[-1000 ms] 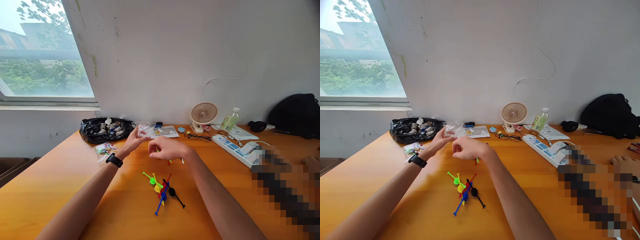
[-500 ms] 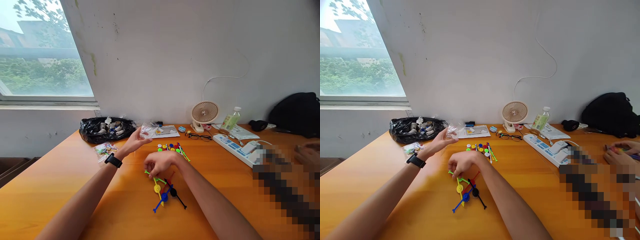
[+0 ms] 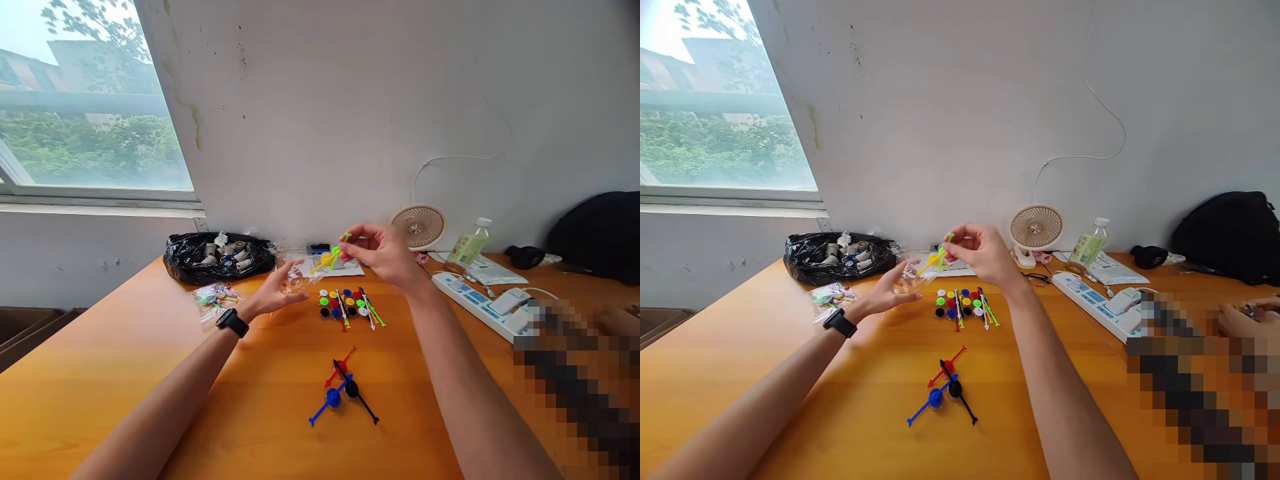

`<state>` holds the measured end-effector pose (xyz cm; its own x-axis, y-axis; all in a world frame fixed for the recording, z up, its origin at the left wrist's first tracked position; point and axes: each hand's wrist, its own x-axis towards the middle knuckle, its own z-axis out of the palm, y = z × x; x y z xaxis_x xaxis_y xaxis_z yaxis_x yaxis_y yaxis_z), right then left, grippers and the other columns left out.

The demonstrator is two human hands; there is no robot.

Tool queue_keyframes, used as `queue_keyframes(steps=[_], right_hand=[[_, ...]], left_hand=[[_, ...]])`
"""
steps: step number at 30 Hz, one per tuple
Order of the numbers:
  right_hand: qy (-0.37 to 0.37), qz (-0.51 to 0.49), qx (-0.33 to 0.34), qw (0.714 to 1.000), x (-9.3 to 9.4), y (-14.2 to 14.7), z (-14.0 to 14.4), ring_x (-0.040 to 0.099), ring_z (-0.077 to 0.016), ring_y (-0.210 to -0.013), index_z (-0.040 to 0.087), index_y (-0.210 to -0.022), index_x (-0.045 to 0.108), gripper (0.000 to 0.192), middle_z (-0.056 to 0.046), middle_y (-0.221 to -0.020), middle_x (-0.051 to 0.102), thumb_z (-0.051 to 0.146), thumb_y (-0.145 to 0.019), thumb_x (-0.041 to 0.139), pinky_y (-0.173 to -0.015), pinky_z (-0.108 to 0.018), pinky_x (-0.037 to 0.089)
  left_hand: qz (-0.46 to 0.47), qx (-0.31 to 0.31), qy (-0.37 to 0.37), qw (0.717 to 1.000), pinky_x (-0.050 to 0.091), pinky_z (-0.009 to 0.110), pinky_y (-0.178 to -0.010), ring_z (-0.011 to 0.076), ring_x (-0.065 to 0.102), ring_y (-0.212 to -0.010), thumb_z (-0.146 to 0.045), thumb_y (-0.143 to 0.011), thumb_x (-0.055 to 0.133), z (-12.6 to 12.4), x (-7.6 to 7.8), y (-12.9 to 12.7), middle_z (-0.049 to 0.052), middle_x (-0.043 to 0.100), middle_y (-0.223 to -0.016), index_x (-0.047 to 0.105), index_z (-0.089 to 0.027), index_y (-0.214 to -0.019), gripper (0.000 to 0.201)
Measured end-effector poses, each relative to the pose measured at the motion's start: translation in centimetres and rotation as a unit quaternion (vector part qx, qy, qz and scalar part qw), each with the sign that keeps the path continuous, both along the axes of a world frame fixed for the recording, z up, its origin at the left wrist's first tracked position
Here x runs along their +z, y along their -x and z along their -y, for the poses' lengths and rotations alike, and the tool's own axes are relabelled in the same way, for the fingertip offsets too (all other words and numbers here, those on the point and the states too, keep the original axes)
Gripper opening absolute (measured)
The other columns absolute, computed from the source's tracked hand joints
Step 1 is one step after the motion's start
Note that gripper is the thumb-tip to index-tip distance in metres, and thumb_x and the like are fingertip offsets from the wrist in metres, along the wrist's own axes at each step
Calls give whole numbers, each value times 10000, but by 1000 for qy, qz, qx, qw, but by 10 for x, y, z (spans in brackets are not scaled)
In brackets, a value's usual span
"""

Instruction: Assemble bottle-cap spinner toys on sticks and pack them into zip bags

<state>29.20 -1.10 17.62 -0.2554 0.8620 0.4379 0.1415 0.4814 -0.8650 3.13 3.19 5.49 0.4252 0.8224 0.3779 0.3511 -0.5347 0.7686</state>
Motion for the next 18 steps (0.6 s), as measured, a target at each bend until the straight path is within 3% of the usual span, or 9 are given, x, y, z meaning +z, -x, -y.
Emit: queue_keyframes(steps=[4, 14, 18], right_hand=[[-57, 19, -77, 995, 7, -9, 4, 701, -170, -730, 184, -874, 688, 316, -34, -829, 718, 454, -788, 826, -736, -321, 607], [-35, 132, 4, 991, -2, 15, 12, 695, -187, -785, 194, -936, 674, 285, -42, -839, 716, 472, -882, 711, -728, -300, 572], [-53, 188, -59, 979, -2, 18, 12, 689, -179, -768, 203, -1029, 683, 276, -70, -984, 741, 452, -908, 680, -685, -291, 546]], left_hand=[[-13, -22, -12, 1000, 503, 430, -996, 311, 609, -1201, -514, -810, 809, 8, 4, -9, 111, 599, -1432, 450, -294, -1553, 854], [35, -52, -28, 998, 475, 448, -1035, 335, 564, -1280, -478, -848, 790, 25, 19, -31, 96, 586, -1463, 439, -304, -1546, 801], [51, -49, -20, 997, 478, 421, -1003, 300, 599, -1194, -479, -862, 777, 28, 20, -32, 88, 622, -1378, 461, -300, -1524, 755]])
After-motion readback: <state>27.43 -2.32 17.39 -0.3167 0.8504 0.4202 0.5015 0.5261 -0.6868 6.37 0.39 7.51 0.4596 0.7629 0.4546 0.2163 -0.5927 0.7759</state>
